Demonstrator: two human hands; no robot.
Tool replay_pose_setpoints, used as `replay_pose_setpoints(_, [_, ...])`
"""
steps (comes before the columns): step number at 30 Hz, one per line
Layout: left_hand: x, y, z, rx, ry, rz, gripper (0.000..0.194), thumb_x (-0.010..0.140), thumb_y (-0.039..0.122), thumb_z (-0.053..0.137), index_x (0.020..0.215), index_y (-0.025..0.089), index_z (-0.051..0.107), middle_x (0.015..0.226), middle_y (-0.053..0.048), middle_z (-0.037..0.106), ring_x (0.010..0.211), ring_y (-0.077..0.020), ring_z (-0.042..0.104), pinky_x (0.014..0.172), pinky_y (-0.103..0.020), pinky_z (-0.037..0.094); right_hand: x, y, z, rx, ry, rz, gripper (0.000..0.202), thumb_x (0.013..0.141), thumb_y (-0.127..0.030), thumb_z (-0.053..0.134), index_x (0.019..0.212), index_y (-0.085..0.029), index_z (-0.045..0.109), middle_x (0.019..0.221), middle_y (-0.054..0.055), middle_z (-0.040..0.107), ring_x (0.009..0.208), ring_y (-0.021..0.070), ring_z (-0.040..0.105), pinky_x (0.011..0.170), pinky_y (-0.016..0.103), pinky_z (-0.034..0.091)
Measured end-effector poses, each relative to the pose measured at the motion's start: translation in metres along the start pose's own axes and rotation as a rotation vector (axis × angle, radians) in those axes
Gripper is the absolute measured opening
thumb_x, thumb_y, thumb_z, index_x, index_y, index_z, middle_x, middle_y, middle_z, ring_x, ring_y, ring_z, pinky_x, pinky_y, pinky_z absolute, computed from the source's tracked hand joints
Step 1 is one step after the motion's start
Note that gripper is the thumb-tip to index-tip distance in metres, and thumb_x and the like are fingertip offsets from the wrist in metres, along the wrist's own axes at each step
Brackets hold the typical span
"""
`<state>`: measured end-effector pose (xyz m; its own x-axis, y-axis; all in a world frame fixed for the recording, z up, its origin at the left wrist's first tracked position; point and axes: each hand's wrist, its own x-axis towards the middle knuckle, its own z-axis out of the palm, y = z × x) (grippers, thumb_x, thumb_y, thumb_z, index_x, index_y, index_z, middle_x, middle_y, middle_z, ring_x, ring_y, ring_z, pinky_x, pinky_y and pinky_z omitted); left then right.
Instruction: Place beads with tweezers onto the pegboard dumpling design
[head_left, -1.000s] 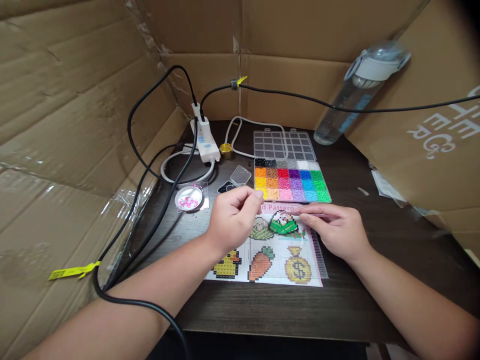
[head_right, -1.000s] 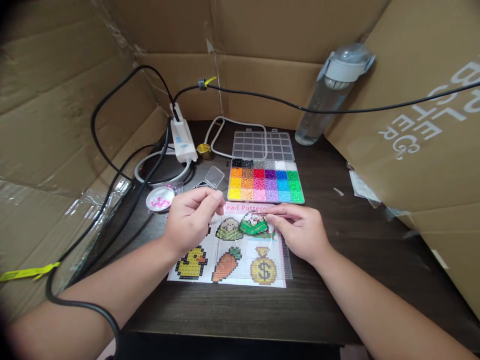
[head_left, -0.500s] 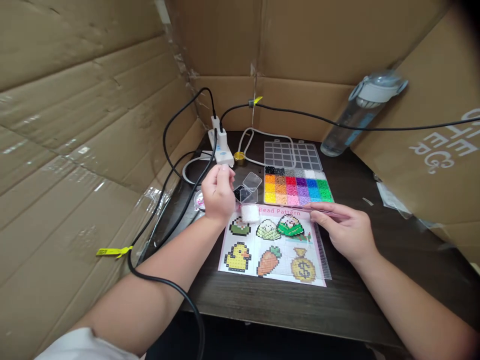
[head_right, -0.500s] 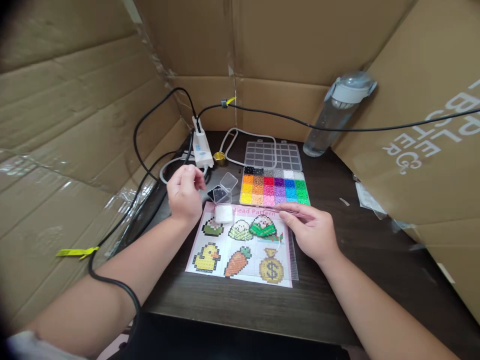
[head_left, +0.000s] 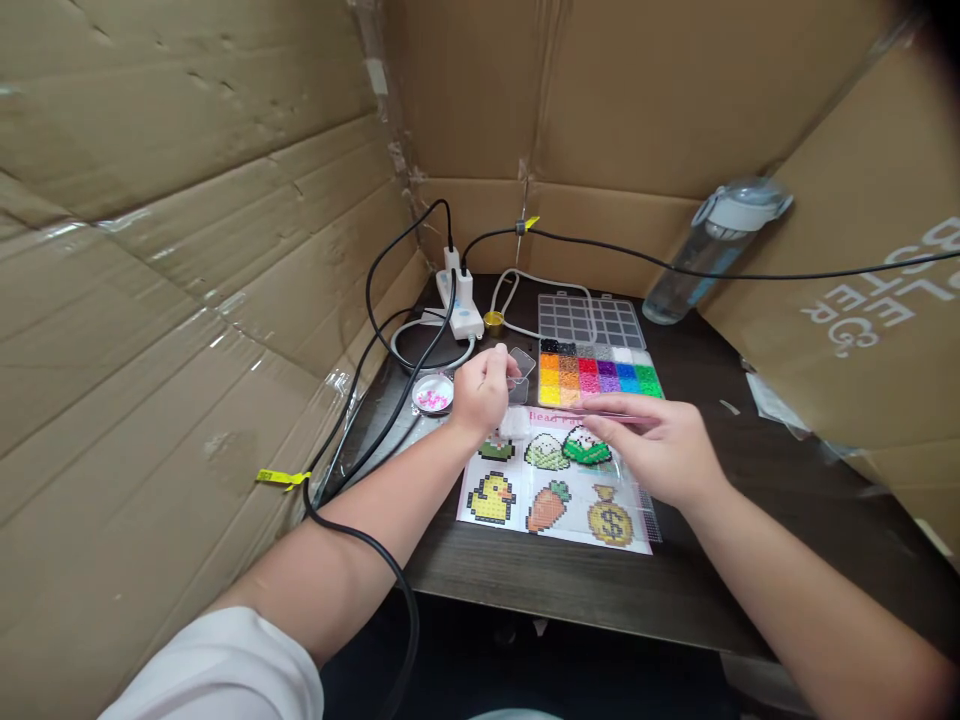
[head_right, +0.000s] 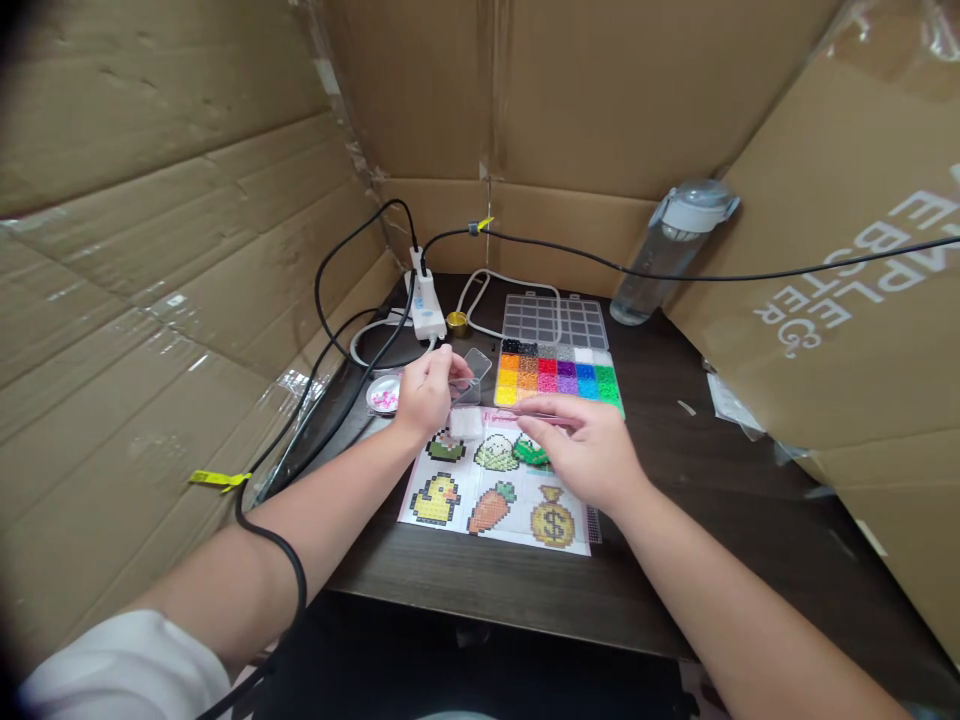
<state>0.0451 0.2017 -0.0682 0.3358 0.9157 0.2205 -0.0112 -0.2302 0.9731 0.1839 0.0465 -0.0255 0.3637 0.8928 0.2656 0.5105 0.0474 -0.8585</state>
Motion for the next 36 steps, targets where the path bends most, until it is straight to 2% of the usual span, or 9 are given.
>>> replay_pose_setpoints(3, [-0.001, -0.003, 0.000, 0.076, -0.008, 0.049, 0.046, 0.094, 0.049, 0.041, 0.069, 0.017, 0.062, 0.066, -0.003, 0.064, 0.060, -0.0131, 0.059, 0.055, -0.025, 0.046, 0.003, 0.002, 0.017, -0.021, -0.056, -0.059, 0.014, 0.081, -0.028, 0.069, 0.089, -0.022, 0.079, 0.094, 0.006, 0.077, 0.091, 0.0238, 0.073, 0.083, 0.039, 0.061])
replay_pose_setpoints(8, [-0.003, -0.010, 0.001, 0.160, -0.038, 0.120, 0.046, 0.095, 0.052, 0.041, 0.072, 0.018, 0.063, 0.068, -0.002, 0.066, 0.065, -0.0137, 0.062, 0.059, -0.026, 0.047, -0.001, 0.012, 0.031, 0.047, -0.079, 0.049, 0.015, 0.080, -0.029, 0.069, 0.089, -0.021, 0.079, 0.093, 0.006, 0.078, 0.087, 0.0226, 0.073, 0.080, 0.038, 0.061])
replay_pose_setpoints(19, [-0.002, -0.010, -0.001, 0.164, -0.053, 0.162, 0.044, 0.097, 0.049, 0.042, 0.072, 0.019, 0.063, 0.065, -0.001, 0.066, 0.063, -0.0122, 0.062, 0.061, -0.025, 0.048, -0.005, 0.024, 0.031, 0.156, -0.072, 0.185, 0.013, 0.075, -0.029, 0.074, 0.082, -0.020, 0.078, 0.086, 0.008, 0.078, 0.075, 0.0208, 0.074, 0.070, 0.034, 0.062])
replay_pose_setpoints(27, [0.001, -0.004, -0.005, 0.183, -0.048, 0.263, 0.043, 0.097, 0.045, 0.043, 0.068, 0.018, 0.061, 0.062, -0.001, 0.062, 0.059, -0.0115, 0.058, 0.059, -0.025, 0.047, -0.003, 0.025, 0.032, 0.132, -0.096, 0.160, 0.011, 0.077, -0.029, 0.072, 0.081, -0.020, 0.078, 0.085, 0.007, 0.077, 0.075, 0.0201, 0.073, 0.069, 0.033, 0.061])
replay_pose_setpoints(36, [0.003, -0.006, -0.004, 0.193, -0.045, 0.264, 0.043, 0.097, 0.044, 0.043, 0.068, 0.018, 0.061, 0.061, -0.001, 0.061, 0.059, -0.0115, 0.057, 0.059, -0.025, 0.047, -0.003, 0.027, 0.031, 0.121, -0.099, 0.120, 0.009, 0.078, -0.027, 0.071, 0.080, -0.021, 0.078, 0.085, 0.006, 0.077, 0.077, 0.0199, 0.072, 0.073, 0.035, 0.061])
